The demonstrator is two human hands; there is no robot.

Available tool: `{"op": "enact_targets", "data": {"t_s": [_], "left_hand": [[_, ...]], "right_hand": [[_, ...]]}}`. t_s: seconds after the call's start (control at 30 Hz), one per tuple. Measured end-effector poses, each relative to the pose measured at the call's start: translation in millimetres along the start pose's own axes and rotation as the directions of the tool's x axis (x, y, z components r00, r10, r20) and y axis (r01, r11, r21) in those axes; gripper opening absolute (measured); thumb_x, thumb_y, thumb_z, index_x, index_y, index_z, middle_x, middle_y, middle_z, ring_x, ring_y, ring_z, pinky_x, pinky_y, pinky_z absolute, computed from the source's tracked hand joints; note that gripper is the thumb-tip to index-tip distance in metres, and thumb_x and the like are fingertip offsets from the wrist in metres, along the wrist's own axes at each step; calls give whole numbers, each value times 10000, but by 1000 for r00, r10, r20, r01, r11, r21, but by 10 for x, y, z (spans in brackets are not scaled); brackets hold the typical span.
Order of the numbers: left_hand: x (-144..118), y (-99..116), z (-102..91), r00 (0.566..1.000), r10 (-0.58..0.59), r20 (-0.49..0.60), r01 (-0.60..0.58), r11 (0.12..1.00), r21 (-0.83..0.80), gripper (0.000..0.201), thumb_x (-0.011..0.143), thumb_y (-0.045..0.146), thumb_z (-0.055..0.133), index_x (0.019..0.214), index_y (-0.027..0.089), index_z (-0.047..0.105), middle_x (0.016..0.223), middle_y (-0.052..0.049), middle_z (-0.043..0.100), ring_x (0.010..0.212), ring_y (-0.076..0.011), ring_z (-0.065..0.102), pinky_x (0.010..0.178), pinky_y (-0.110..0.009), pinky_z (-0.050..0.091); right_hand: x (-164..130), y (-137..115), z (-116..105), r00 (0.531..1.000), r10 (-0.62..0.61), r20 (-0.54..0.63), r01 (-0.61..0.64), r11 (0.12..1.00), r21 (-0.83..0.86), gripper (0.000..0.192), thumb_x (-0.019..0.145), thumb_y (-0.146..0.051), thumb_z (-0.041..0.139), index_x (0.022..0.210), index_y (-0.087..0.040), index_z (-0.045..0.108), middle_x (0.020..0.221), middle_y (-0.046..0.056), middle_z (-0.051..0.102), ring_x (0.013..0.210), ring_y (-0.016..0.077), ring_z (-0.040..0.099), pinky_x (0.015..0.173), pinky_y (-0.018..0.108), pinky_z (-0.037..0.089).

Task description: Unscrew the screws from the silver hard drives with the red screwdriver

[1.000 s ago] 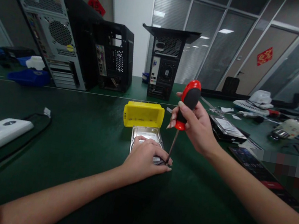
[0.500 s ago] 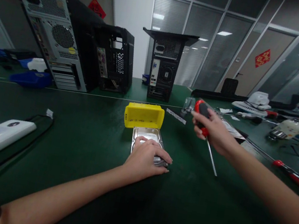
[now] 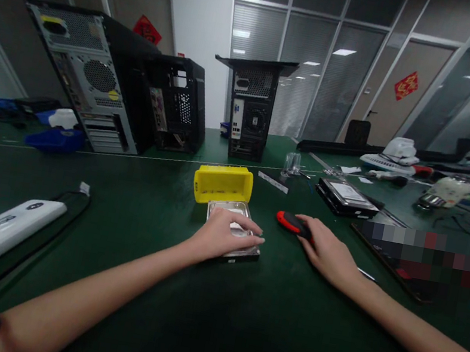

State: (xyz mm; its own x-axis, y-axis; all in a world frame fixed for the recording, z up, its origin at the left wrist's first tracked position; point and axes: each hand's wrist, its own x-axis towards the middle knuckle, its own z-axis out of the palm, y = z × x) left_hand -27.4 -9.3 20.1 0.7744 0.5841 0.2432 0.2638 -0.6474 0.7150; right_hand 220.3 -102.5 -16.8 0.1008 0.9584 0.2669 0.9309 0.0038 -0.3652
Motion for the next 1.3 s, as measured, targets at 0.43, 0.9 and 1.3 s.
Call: {"op": "enact_targets", "data": {"t_s": [0.43, 0.9, 1.3], "left_hand": [[-691, -173, -241, 907, -287, -310, 350, 920, 173, 934, 723, 561, 625, 1468, 222, 175, 1562, -93, 81, 1403, -313, 173, 1061, -502, 335], [-1071, -213, -31, 942, -330, -58, 287, 705, 648, 823, 878, 631, 319, 1450, 50, 204, 1509, -163, 159, 1393, -300, 182, 1113, -508, 239], [-1124, 337, 156, 965, -261, 39, 83, 441, 894, 516, 930, 393, 375, 1276, 46, 537, 1310, -196, 514, 1207, -333, 515, 1039, -541, 364]], "right_hand": [[-42, -122, 87, 983, -160, -87, 145, 978, -150, 559, 885, -405, 454, 1376, -144, 402, 1364, 137, 445, 1259, 308, 363, 1061, 539, 272], [121, -692, 278, 921, -245, 303, 211, 967, 139, 1066, 707, -718, 503, 1478, -83, 131, 1539, 116, 145, 1431, 280, 60, 1160, 451, 157], [148, -750, 318, 923, -292, 251, 255, 952, 171, 1020, 709, -708, 517, 1476, -121, 190, 1519, 128, 236, 1414, 333, 127, 1140, 515, 181]]}}
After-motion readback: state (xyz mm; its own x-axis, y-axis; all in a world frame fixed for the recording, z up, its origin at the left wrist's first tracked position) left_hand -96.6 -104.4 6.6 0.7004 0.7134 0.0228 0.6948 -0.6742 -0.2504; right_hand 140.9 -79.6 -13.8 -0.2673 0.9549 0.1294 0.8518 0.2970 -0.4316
